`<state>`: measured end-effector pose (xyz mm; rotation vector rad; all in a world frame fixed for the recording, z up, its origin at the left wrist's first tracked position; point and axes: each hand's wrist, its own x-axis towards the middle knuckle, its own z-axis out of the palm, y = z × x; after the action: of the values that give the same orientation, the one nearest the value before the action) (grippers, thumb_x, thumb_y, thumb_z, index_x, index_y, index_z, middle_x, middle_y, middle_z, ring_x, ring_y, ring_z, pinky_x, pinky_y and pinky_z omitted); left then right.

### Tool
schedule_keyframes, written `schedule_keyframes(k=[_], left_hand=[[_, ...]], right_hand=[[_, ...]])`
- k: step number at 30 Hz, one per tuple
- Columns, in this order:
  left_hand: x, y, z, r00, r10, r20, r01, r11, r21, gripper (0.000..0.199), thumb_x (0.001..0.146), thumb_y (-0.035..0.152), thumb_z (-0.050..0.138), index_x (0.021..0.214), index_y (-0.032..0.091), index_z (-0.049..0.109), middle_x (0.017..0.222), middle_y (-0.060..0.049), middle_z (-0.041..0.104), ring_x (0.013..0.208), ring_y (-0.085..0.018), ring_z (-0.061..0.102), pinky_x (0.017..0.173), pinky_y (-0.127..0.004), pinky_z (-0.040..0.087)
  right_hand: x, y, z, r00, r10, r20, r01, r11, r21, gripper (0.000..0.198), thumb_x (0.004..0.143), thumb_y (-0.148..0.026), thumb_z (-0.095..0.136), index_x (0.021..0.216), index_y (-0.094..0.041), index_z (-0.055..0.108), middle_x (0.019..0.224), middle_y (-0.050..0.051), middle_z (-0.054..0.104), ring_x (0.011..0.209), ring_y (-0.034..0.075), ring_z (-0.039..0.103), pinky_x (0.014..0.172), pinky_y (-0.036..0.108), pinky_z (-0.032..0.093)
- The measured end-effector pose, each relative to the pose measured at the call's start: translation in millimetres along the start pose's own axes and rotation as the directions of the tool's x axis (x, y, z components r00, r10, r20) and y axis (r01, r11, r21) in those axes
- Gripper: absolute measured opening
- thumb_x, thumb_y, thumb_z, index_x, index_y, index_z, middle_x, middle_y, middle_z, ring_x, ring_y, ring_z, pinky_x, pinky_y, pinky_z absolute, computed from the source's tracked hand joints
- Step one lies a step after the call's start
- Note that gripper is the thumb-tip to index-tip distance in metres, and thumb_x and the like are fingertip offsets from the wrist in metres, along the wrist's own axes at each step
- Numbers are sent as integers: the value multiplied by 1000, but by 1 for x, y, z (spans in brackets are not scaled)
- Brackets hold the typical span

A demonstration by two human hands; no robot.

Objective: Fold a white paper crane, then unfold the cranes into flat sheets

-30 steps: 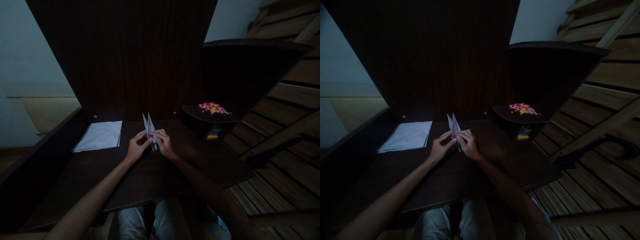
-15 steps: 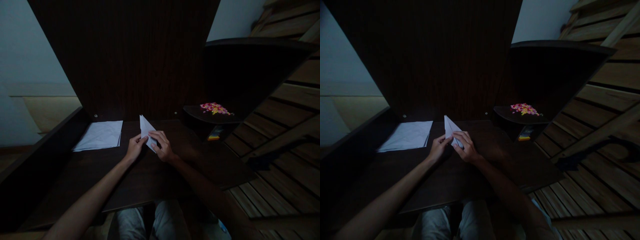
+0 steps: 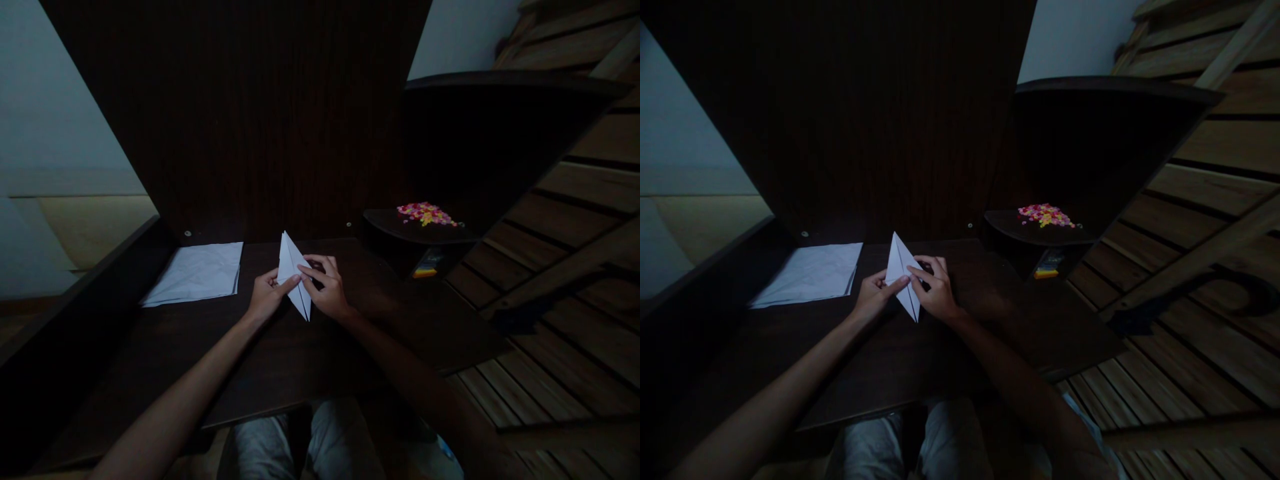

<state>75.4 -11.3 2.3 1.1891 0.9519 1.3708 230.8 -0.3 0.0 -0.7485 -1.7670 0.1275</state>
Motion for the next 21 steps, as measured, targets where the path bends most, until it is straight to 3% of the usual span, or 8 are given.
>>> schedule_keyframes(k=[4,8,12,18,21], left_hand=[[2,0,-1,998,-19,-52,20,1000,14,47,56,40,84,92,11,73,86,-9,74,68,-19,66,66,-31,52],[3,0,-1,995,-41,-86,40,999,-14,46,55,38,84,91,11,73,88,-9,74,73,-21,67,70,-32,52],[3,0,-2,994,-56,-95,51,997,-55,43,55,35,84,89,11,73,88,-9,74,74,-21,67,72,-31,51],[4,-3,-3,991,-76,-106,68,994,-81,39,54,35,84,83,11,73,82,-8,74,69,-20,66,67,-29,49],[4,-2,-4,991,-89,-95,80,993,-91,39,54,34,84,84,12,73,80,-7,74,68,-19,65,66,-28,49]], right_hand=[[1,2,0,999,41,-6,-40,998,51,25,86,-19,58,104,-29,72,110,6,64,104,22,54,87,40,49],[3,10,-1,975,221,-7,-215,955,206,25,88,-26,56,110,-27,69,104,5,66,99,20,59,92,38,45],[4,17,-1,903,404,149,-427,796,430,23,86,-34,56,101,-24,71,95,4,68,91,19,62,83,32,46],[3,22,2,752,522,403,-651,490,580,20,74,-38,64,82,-21,73,82,1,69,82,18,60,74,29,44],[3,22,1,699,539,470,-701,386,599,19,69,-36,69,79,-20,72,77,1,67,74,16,59,67,27,43]])
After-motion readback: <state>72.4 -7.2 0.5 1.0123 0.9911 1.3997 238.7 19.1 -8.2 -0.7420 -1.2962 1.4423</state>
